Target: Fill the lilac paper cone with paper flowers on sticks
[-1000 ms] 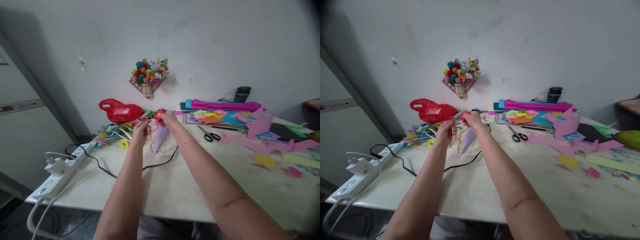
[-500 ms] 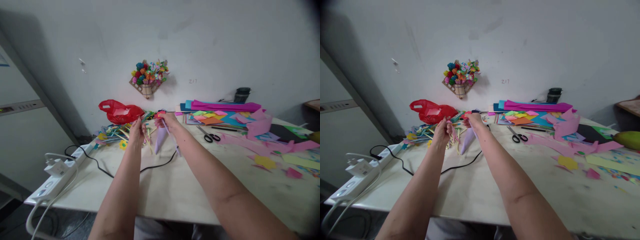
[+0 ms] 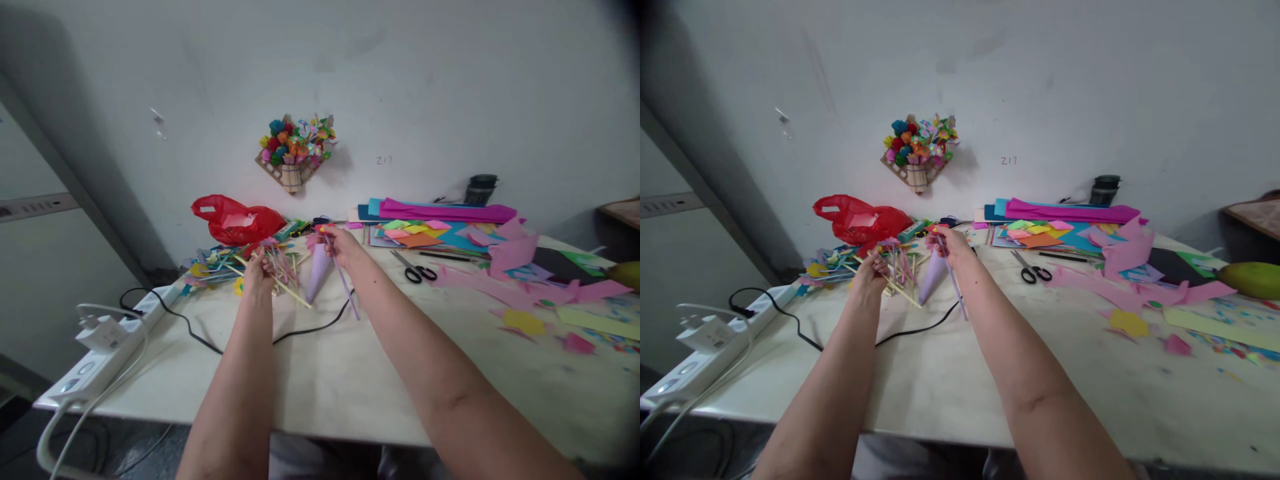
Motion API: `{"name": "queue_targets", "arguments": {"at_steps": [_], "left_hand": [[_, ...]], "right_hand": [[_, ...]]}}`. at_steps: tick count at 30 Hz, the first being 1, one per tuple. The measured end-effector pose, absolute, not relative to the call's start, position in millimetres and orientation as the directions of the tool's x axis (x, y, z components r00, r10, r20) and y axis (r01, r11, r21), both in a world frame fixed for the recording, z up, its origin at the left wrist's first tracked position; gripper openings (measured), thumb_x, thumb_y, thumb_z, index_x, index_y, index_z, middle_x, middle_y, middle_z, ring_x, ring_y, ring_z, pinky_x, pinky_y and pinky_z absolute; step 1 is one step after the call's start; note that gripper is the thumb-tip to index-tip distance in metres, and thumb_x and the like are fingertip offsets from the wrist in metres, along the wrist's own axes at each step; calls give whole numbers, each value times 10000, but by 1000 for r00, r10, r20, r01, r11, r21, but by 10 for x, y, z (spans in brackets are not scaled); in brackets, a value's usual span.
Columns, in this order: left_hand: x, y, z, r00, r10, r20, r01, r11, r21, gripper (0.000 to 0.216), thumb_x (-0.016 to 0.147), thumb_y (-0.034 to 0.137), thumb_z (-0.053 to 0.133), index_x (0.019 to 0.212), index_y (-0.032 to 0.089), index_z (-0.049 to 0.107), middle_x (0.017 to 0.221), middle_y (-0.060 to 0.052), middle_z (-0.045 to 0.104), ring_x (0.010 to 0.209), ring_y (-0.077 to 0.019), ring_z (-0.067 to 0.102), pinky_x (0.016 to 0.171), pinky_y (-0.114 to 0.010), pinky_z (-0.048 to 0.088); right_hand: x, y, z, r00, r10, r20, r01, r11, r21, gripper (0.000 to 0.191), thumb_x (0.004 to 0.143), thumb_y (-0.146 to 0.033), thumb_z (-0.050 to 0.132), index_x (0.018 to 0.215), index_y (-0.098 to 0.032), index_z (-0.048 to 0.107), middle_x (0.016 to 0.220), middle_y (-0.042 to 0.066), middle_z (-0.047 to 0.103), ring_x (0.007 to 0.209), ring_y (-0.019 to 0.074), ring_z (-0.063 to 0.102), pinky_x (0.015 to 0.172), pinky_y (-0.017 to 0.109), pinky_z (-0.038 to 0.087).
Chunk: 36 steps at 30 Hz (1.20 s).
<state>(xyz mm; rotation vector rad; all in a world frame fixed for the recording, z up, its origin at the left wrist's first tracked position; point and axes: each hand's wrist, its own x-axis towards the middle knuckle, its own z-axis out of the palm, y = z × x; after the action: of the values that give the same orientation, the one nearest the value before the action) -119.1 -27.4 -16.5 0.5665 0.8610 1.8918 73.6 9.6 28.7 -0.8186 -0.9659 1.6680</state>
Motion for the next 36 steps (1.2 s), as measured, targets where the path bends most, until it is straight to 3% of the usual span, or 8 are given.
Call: {"name": "queue_targets", "arguments": {"at_steps": [4, 8, 13, 18, 23, 27, 32, 36], "left_hand": [[-1255, -248, -203, -607, 793, 49, -485, -418, 769, 287, 776, 190, 638, 605, 178, 407, 433, 83, 304, 350, -23, 241, 385, -171, 181], [-1132, -271, -159, -644, 764, 36, -521, -473, 710, 168, 733, 161, 679, 689, 176, 517, 461, 71, 424, 379, -33, 368, 387, -156, 207], [-834, -310, -98, -461, 866, 193, -482, -428, 765, 275, 597, 178, 784, 811, 127, 619, 586, 15, 603, 418, -34, 468, 346, -147, 189], [-644, -343, -99, -314, 926, 210, -483, -346, 804, 308, 565, 189, 802, 809, 109, 632, 679, -22, 661, 388, -27, 478, 311, -146, 144], [-602, -385, -76, -242, 959, 148, -522, -257, 813, 137, 775, 215, 641, 825, 87, 633, 663, -44, 655, 368, -50, 500, 279, -153, 144], [-588, -427, -32, -146, 986, 83, -551, -151, 821, 238, 917, 206, 427, 921, 72, 624, 693, -80, 677, 474, -93, 608, 290, -141, 203], [-559, -434, -22, -122, 992, -11, -577, -62, 815, 320, 952, 228, 352, 1079, 78, 606, 723, -78, 691, 608, -140, 671, 530, -203, 504], [-547, -387, -72, -93, 995, -36, -588, -26, 809, 319, 941, 216, 363, 1085, 77, 611, 812, -117, 704, 681, -169, 682, 697, -286, 547]], "right_hand": [[777, 58, 287, -279, 958, -71, -419, -188, -888, 166, 851, -232, 517, 822, -134, 648, 485, -4, 607, 335, 48, 390, 322, 149, 270], [804, 46, 266, -315, 947, -70, -419, -204, -885, 172, 850, -234, 523, 816, -130, 656, 519, 7, 635, 347, 44, 413, 333, 144, 279], [785, 58, 218, -383, 921, -68, -388, -227, -893, 195, 856, -255, 519, 832, -126, 662, 575, 24, 669, 361, 51, 439, 338, 154, 285], [733, 4, 214, -460, 886, -62, -358, -249, -900, 189, 859, -245, 521, 863, -116, 659, 604, 30, 687, 379, 63, 474, 352, 162, 318], [699, -90, 250, -468, 882, -57, -386, -263, -884, 195, 880, -222, 487, 839, -117, 646, 600, 38, 686, 422, 86, 527, 384, 177, 385], [656, -110, 258, -428, 904, 9, -520, -239, -820, 194, 872, -150, 464, 809, -133, 646, 634, 39, 698, 526, 107, 599, 482, 201, 473], [560, -64, 224, -283, 957, 69, -620, -128, -774, 149, 828, -123, 515, 733, -143, 627, 643, 24, 684, 584, 98, 608, 595, 205, 488], [504, -37, 171, -154, 984, 90, -563, -13, -826, 34, 742, -190, 621, 740, -156, 621, 610, -19, 634, 549, 99, 566, 569, 224, 459]]}}
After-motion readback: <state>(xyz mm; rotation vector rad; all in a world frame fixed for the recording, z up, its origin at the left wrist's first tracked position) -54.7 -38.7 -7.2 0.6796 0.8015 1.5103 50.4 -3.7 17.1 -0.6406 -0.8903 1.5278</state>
